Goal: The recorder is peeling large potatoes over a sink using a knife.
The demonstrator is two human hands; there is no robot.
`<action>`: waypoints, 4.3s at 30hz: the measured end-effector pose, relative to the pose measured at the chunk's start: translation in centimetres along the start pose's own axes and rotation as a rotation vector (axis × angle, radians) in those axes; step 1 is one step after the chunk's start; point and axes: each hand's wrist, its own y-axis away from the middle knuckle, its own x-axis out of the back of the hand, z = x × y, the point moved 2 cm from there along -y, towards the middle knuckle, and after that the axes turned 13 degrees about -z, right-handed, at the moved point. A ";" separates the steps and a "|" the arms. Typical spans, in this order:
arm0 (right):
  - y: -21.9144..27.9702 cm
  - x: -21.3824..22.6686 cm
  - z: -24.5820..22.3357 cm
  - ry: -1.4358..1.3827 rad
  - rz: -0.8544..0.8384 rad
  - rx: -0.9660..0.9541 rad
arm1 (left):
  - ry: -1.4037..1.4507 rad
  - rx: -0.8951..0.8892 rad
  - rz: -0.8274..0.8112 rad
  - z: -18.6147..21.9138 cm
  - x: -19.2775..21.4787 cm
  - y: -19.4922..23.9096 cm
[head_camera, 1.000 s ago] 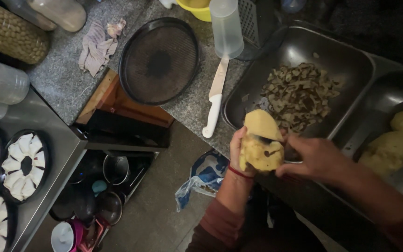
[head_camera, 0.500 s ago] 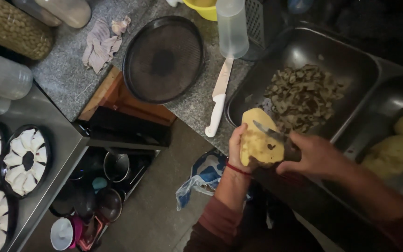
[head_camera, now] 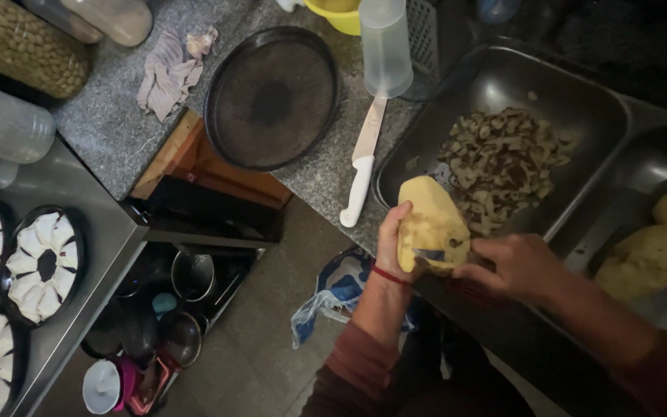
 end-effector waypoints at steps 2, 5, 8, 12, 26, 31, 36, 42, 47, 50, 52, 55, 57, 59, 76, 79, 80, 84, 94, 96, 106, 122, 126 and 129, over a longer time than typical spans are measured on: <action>-0.2 -1.3 1.1 0.008 -0.040 -0.005 | -0.019 -0.025 -0.036 0.1 0.6 -0.3; -0.1 -5.6 4.1 -0.301 -0.106 -0.018 | -0.027 -0.038 0.009 0.1 0.6 -0.4; -0.8 -10.1 9.4 -0.790 -0.210 -0.172 | 0.024 -0.047 -0.006 0.6 -0.8 -0.3; -1.5 -5.5 7.1 -0.778 -0.142 -0.174 | -0.004 -0.079 -0.005 0.8 -0.3 -0.3; -1.6 -1.4 2.5 0.100 0.061 -0.028 | 0.004 0.049 0.035 0.7 -0.1 -1.0; -2.1 -3.4 2.9 -0.241 -0.090 -0.056 | -0.067 0.018 0.048 1.6 1.1 -1.8; -2.3 -9.9 7.5 -0.820 -0.204 -0.076 | -0.105 -0.043 0.049 2.2 1.7 -2.1; -2.5 -7.9 8.3 -1.472 -0.318 -0.241 | -0.092 -0.011 0.039 2.7 0.4 -1.6; -2.0 -3.1 3.4 -0.470 0.042 -0.182 | 0.072 -0.107 -0.058 1.9 -0.6 -1.8; -2.0 -3.0 4.8 -0.447 0.081 -0.247 | 0.040 -0.179 0.075 0.5 -0.6 -1.9; -1.5 -3.3 6.6 -0.459 0.103 -0.241 | -0.003 -0.172 0.073 0.7 -0.7 -1.2; -1.4 -4.0 8.8 -0.488 0.156 -0.207 | -0.048 -0.183 0.058 1.0 -1.7 -0.7; -1.2 -4.4 9.1 -0.504 0.180 -0.179 | -0.045 -0.204 0.047 0.7 -1.2 -0.9; -1.2 -4.2 8.5 -0.598 0.132 -0.107 | -0.007 -0.242 0.141 0.2 0.5 -2.0; -1.2 -1.6 -0.2 -0.123 0.250 -0.152 | 0.103 -0.324 0.224 -0.3 1.4 -3.8; -1.5 -1.3 -0.8 -0.056 0.312 -0.185 | 0.129 -0.383 0.271 -0.3 1.3 -4.4; -1.4 -1.4 -1.0 -0.046 0.360 -0.180 | 0.140 -0.410 0.316 -0.3 1.2 -4.4; -1.8 -2.6 -1.3 0.062 0.476 -0.127 | 0.137 -0.418 0.342 -0.2 0.2 -4.5; -3.8 -10.3 9.5 -0.126 0.333 -0.065 | 0.078 -0.484 0.309 0.7 -0.7 -3.9; -4.5 -11.7 13.9 -0.412 0.281 0.025 | 0.091 -0.468 0.356 0.7 -0.5 -3.4; -1.8 -0.4 -1.8 -0.048 0.356 -0.177 | 0.205 -0.344 0.156 -1.8 3.7 -4.3; -2.0 -5.9 -1.1 -0.310 0.382 -0.077 | 0.249 -0.362 0.084 -1.8 3.6 -4.5; -4.0 -10.1 8.4 -0.930 0.194 -0.185 | 0.265 -0.427 0.027 -2.2 3.9 -4.2; -2.9 -4.8 3.4 -0.742 0.135 -0.217 | 0.353 -0.448 -0.210 -3.0 3.3 -3.5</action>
